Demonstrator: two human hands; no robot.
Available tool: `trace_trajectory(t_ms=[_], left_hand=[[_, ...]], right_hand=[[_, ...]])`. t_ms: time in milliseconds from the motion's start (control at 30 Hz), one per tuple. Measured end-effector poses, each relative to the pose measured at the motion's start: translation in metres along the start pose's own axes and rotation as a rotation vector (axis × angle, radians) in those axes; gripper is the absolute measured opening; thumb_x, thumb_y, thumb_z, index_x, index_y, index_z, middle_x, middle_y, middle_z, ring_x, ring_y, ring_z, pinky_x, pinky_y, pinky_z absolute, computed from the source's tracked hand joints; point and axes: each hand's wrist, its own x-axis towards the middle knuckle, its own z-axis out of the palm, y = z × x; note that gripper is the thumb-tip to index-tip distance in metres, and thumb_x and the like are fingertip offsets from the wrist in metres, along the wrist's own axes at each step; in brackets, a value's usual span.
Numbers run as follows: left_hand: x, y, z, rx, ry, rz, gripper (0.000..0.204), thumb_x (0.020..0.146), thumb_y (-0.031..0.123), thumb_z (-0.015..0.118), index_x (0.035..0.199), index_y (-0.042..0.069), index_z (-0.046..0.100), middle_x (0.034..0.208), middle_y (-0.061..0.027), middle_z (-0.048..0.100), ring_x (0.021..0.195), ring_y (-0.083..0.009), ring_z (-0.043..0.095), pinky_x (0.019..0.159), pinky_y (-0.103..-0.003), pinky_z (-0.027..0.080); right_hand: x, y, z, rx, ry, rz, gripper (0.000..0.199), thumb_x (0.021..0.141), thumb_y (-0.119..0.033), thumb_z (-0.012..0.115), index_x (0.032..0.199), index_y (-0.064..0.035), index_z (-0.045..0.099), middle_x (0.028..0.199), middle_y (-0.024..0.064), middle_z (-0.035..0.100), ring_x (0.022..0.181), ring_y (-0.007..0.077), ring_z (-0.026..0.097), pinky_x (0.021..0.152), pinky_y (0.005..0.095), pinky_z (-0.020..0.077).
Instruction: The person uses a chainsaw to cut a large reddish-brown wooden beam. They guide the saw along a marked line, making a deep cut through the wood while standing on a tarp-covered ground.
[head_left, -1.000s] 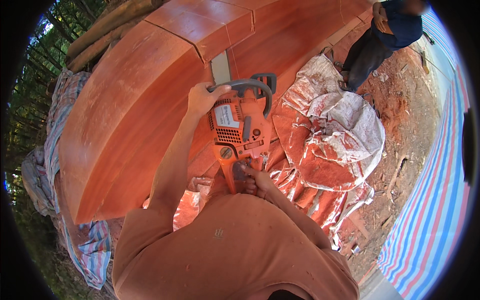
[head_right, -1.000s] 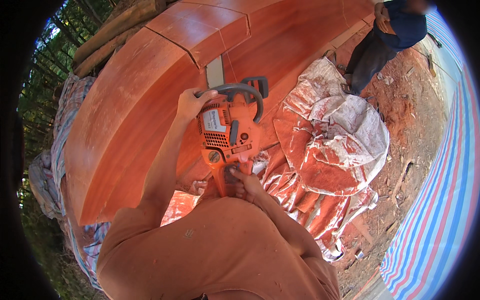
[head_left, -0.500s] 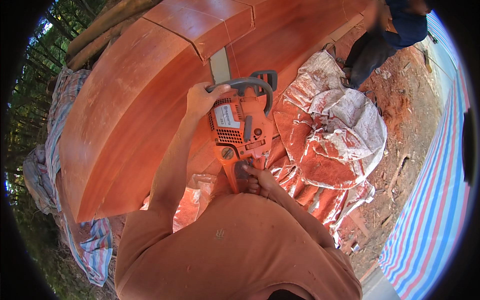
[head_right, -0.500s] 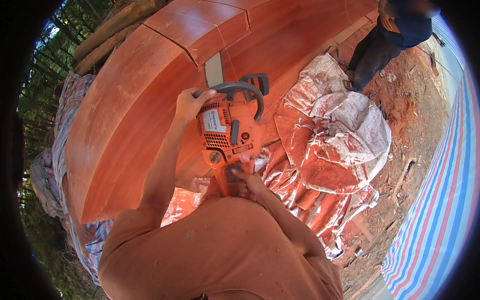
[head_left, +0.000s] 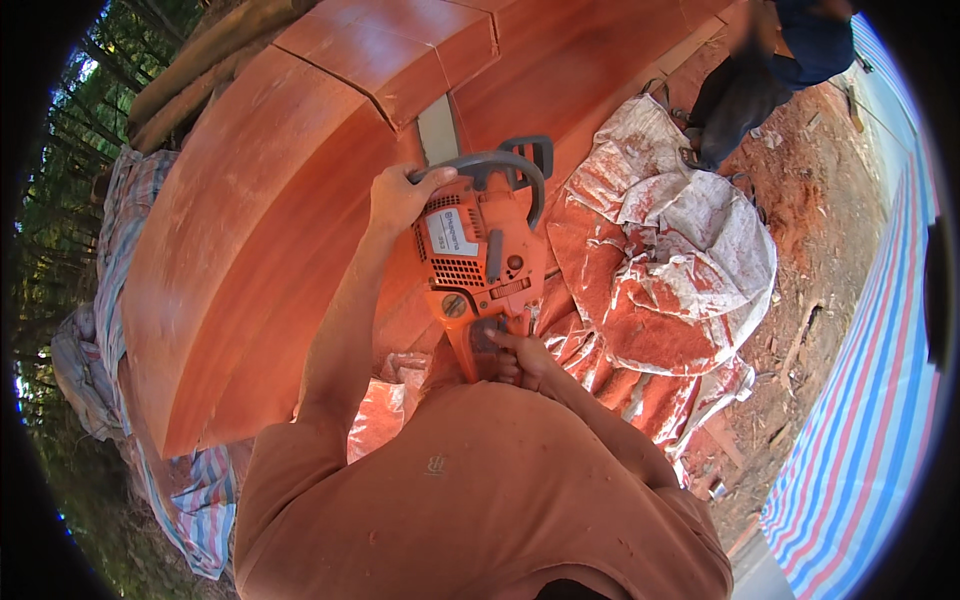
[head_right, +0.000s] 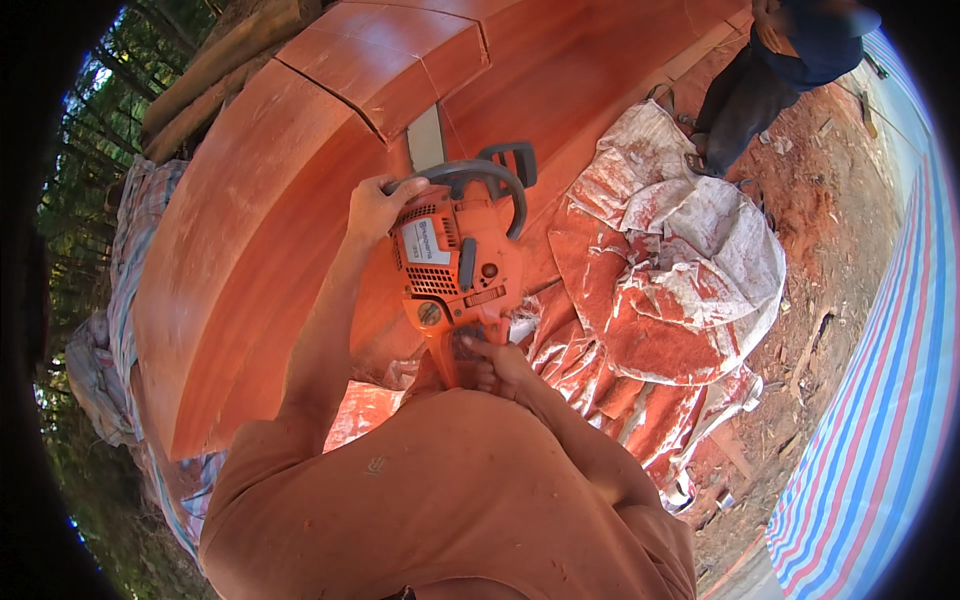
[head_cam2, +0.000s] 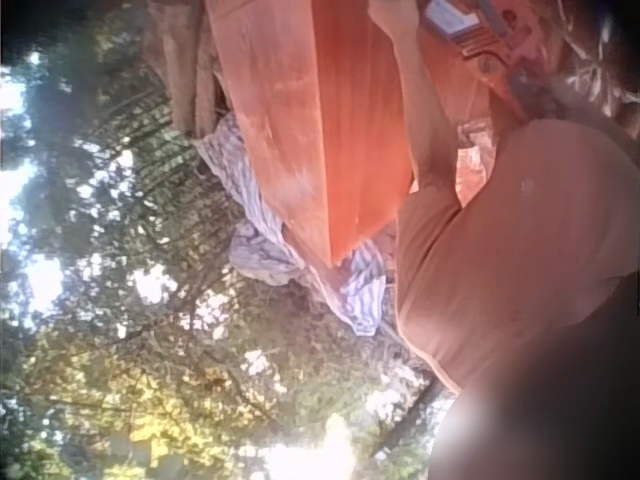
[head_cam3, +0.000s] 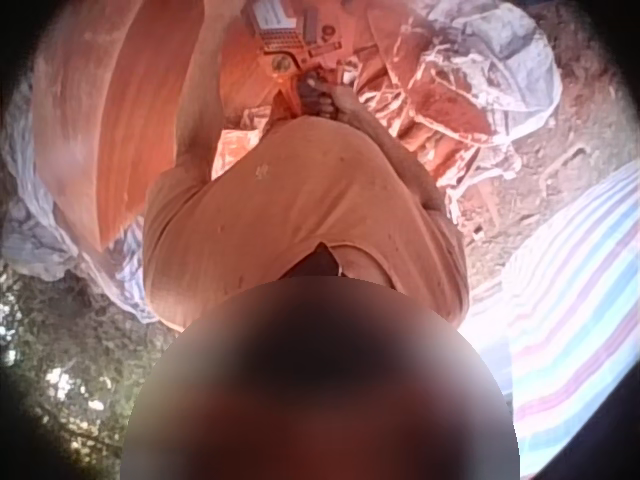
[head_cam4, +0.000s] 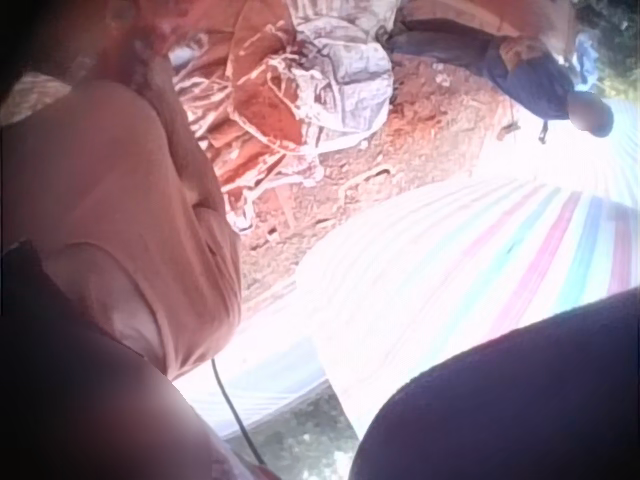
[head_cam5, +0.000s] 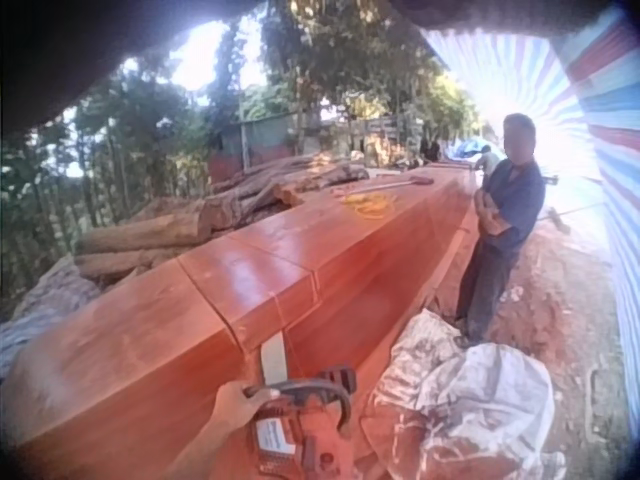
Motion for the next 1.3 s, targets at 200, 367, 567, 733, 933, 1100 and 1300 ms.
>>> trace_trajectory(t_ms=[200, 367, 567, 733, 933, 1100, 1300], left_hand=[[0.007, -0.004, 0.001, 0.013, -0.005, 0.016, 0.062, 0.077, 0.063, 0.079, 0.068, 0.002, 0.071, 0.058, -0.0082, 0.064, 0.054, -0.0180, 0.063, 0.053, -0.036, 0.049], [0.010, -0.010, 0.003, -0.012, -0.006, 0.021, 0.063, 0.077, 0.063, 0.078, 0.064, 0.002, 0.069, 0.056, -0.0079, 0.063, 0.053, -0.0182, 0.062, 0.052, -0.036, 0.049], [0.007, -0.015, 0.001, 0.001, 0.027, 0.058, 0.062, 0.077, 0.063, 0.078, 0.063, 0.004, 0.066, 0.055, -0.0068, 0.060, 0.052, -0.0181, 0.060, 0.051, -0.037, 0.047], [0.001, -0.015, -0.002, 0.002, 0.039, 0.043, 0.061, 0.078, 0.061, 0.080, 0.062, 0.004, 0.065, 0.055, -0.0064, 0.059, 0.052, -0.0176, 0.059, 0.050, -0.037, 0.046], [-0.011, -0.012, -0.003, 0.013, 0.018, 0.003, 0.060, 0.079, 0.060, 0.080, 0.062, 0.004, 0.065, 0.055, -0.0062, 0.059, 0.052, -0.0171, 0.059, 0.051, -0.037, 0.046], [-0.008, -0.009, -0.005, 0.024, 0.035, 0.025, 0.062, 0.078, 0.062, 0.079, 0.064, 0.003, 0.066, 0.055, -0.0066, 0.060, 0.052, -0.0170, 0.060, 0.052, -0.037, 0.047], [-0.001, -0.009, -0.003, -0.022, 0.016, -0.002, 0.062, 0.078, 0.062, 0.079, 0.064, 0.003, 0.066, 0.056, -0.0068, 0.061, 0.052, -0.0171, 0.060, 0.052, -0.036, 0.048]], right_hand=[[0.002, 0.000, 0.002, 0.002, -0.011, -0.018, 0.030, 0.092, -0.022, 0.075, 0.078, -0.0170, 0.049, 0.054, -0.0070, 0.025, 0.043, 0.0105, 0.024, 0.042, 0.0302, 0.0212], [0.004, 0.001, 0.003, 0.005, -0.006, -0.030, 0.029, 0.092, -0.022, 0.075, 0.081, -0.0167, 0.050, 0.055, -0.0063, 0.027, 0.043, 0.0107, 0.026, 0.042, 0.0300, 0.0229], [0.007, 0.004, 0.005, -0.033, -0.003, -0.017, 0.027, 0.092, -0.024, 0.075, 0.090, -0.0193, 0.049, 0.055, -0.0058, 0.029, 0.043, 0.0111, 0.027, 0.042, 0.0303, 0.0243], [0.006, 0.005, 0.000, -0.039, -0.039, -0.009, 0.030, 0.092, -0.024, 0.076, 0.086, -0.0183, 0.048, 0.054, -0.0055, 0.027, 0.042, 0.0122, 0.027, 0.042, 0.0309, 0.0246], [0.002, 0.009, -0.005, -0.050, 0.001, 0.042, 0.039, 0.090, -0.024, 0.079, 0.076, -0.0179, 0.043, 0.053, -0.0056, 0.026, 0.042, 0.0124, 0.026, 0.042, 0.0317, 0.0242], [0.002, 0.003, -0.006, -0.034, -0.025, 0.056, 0.038, 0.089, -0.024, 0.080, 0.078, -0.0182, 0.043, 0.054, -0.0055, 0.026, 0.044, 0.0122, 0.025, 0.043, 0.0318, 0.0235], [0.007, -0.002, -0.003, -0.064, -0.044, 0.023, 0.027, 0.092, -0.024, 0.076, 0.095, -0.0189, 0.050, 0.057, -0.0066, 0.026, 0.046, 0.0107, 0.025, 0.045, 0.0301, 0.0226]])
